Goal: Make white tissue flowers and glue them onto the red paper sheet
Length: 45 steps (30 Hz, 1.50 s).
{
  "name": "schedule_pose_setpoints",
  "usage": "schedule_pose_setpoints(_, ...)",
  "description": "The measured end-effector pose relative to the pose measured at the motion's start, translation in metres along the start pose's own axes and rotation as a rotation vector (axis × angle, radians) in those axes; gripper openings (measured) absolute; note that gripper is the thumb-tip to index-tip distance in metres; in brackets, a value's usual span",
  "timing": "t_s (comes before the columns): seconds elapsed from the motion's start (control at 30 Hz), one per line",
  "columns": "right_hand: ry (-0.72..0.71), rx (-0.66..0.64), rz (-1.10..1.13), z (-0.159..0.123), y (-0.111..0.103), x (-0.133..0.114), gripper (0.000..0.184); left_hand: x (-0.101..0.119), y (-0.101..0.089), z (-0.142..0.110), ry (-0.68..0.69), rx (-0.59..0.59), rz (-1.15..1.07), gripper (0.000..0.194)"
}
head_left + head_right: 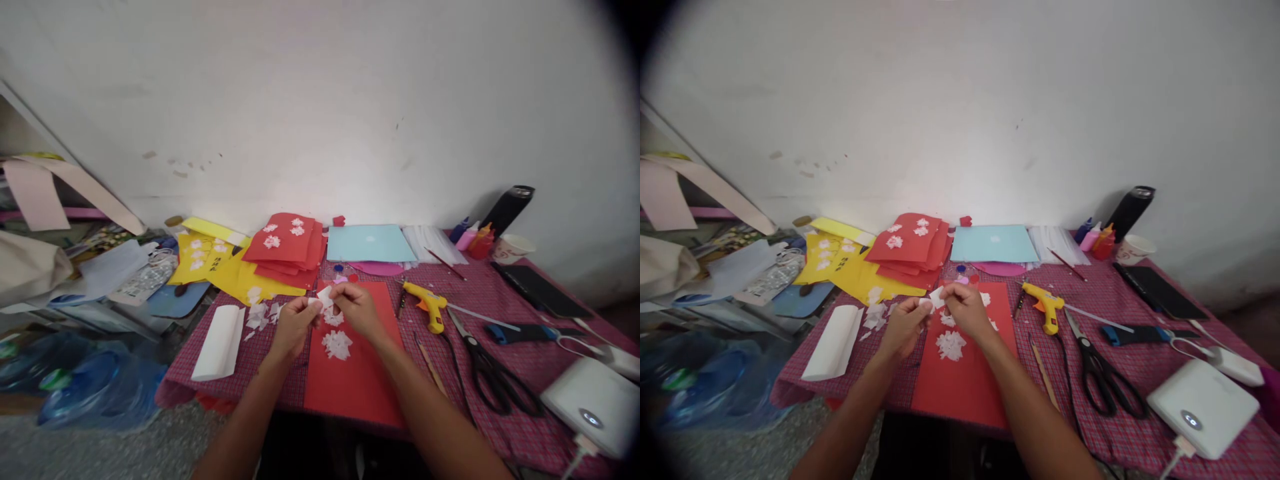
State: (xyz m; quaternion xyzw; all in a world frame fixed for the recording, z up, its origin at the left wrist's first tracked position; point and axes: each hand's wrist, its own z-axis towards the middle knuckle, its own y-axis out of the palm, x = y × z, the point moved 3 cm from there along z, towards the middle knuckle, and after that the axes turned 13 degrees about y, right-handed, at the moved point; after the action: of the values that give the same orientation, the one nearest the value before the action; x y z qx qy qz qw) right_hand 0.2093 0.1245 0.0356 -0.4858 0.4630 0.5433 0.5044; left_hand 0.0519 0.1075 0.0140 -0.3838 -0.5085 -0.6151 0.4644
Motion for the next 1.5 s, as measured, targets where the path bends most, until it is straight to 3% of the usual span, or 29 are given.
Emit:
schedule_pose_setpoints(0.13,-0.029,-0.018,-0.091,-0.003,0.000,-0.004,0.012,0.006,0.001,0.003,0.075,-0.006,0.179,0.026)
schedule_pose_setpoints(0.4,0.025,-0.092,-0.050,-0.004,0.000,-0.008,0.014,0.017,-0.001,0.004,0.259,-0.067,0.622,0.031)
schedule_pose_setpoints(0.67,0.077,-0.159,-0.090,-0.002,0.003,-0.003,0.017,0.030,0.005,0.004,0.407,-0.128,0.716,0.026)
schedule_pose_setpoints(0.93,0.042,-0.111,-0.165,-0.001,0.004,-0.001,0.012,0.027,0.005,0.006,0.499,-0.182,0.841,0.020)
schedule_pose_setpoints(1.07,0.068,-0.106,-0.118,0.000,0.005,0.000,0.011,0.029,0.007,0.003,0.506,-0.212,0.835,0.016)
schedule_pose_setpoints(1.17,0.080,-0.093,-0.078,0.000,0.004,0.001,0.015,0.031,0.008,0.001,0.446,-0.224,0.709,0.010)
schedule_pose_setpoints(1.3,0.077,-0.094,-0.082,0.000,0.004,0.002,0.017,0.028,0.005,-0.001,0.351,-0.178,0.541,0.015)
schedule_pose_setpoints(1.5,0.050,-0.086,-0.135,0.000,0.003,0.002,0.020,0.024,0.002,0.000,0.282,-0.119,0.480,0.019)
